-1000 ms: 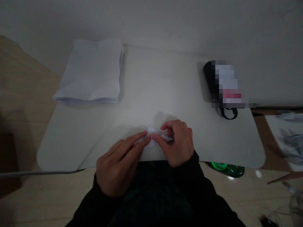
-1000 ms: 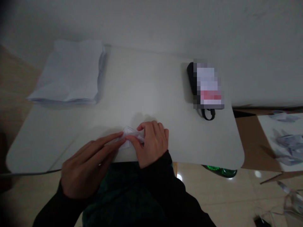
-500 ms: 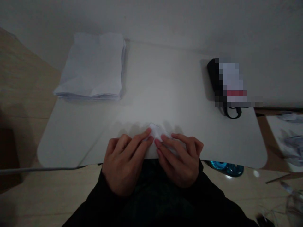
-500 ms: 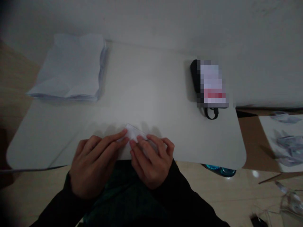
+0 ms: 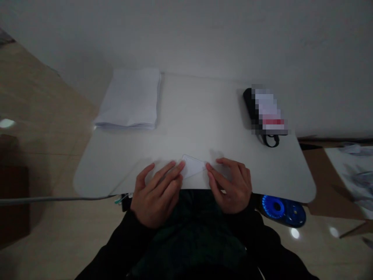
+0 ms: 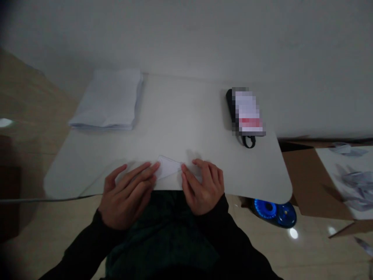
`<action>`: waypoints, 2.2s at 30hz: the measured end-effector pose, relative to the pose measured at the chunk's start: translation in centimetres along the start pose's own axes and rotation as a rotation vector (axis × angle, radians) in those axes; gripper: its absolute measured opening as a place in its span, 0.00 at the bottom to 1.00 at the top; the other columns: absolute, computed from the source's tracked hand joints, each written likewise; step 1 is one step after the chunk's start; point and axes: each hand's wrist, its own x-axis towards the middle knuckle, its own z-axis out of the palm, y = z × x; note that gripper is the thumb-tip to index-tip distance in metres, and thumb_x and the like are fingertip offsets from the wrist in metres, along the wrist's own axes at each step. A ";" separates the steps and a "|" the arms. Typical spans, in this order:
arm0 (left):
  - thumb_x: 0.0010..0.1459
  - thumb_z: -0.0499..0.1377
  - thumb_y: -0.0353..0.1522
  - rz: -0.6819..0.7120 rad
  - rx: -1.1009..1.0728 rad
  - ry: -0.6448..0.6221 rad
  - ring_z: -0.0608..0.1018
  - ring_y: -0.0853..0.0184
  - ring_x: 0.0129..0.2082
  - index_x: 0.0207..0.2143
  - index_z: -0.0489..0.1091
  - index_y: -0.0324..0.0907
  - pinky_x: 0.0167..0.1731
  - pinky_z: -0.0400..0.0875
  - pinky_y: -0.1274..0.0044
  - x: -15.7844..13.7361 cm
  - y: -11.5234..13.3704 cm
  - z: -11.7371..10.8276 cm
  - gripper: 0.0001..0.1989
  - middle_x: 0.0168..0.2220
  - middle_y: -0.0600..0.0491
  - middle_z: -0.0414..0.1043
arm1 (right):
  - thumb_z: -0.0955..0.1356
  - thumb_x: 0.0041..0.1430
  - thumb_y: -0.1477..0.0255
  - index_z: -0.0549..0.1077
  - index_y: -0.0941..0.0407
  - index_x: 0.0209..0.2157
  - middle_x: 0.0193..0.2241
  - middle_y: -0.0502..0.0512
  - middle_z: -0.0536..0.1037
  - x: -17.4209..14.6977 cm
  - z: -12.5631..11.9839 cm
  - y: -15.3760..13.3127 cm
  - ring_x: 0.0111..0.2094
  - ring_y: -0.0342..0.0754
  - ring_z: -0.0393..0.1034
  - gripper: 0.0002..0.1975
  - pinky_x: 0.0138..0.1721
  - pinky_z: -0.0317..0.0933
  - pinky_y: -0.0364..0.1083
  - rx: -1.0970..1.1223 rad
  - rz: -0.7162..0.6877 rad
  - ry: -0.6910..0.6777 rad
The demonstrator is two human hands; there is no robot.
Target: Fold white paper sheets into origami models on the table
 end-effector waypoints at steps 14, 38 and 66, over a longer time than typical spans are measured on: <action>0.56 0.55 0.24 -0.042 -0.423 0.256 0.77 0.70 0.35 0.32 0.69 0.43 0.43 0.60 0.71 -0.9 1.2 0.0 0.07 0.34 0.55 0.77 | 0.64 0.57 0.78 0.75 0.55 0.38 0.31 0.52 0.78 -0.2 0.5 -2.3 0.36 0.45 0.71 0.10 0.40 0.60 0.47 0.297 -0.310 0.102; 0.51 0.60 0.38 -0.435 -0.862 0.342 0.66 0.74 0.21 0.20 0.66 0.39 0.21 0.60 0.82 17.8 -8.4 3.6 0.14 0.18 0.59 0.61 | 0.69 0.43 0.55 0.70 0.59 0.16 0.14 0.46 0.60 16.7 7.5 2.9 0.18 0.38 0.52 0.20 0.21 0.48 0.41 1.197 0.238 -0.219; 0.47 0.61 0.43 -0.491 -0.623 0.473 0.58 0.77 0.14 0.16 0.57 0.41 0.17 0.53 0.81 17.1 -8.0 5.5 0.21 0.13 0.62 0.51 | 0.69 0.42 0.59 0.71 0.58 0.14 0.13 0.46 0.62 15.6 8.7 2.8 0.18 0.38 0.52 0.17 0.20 0.48 0.42 1.137 0.378 0.093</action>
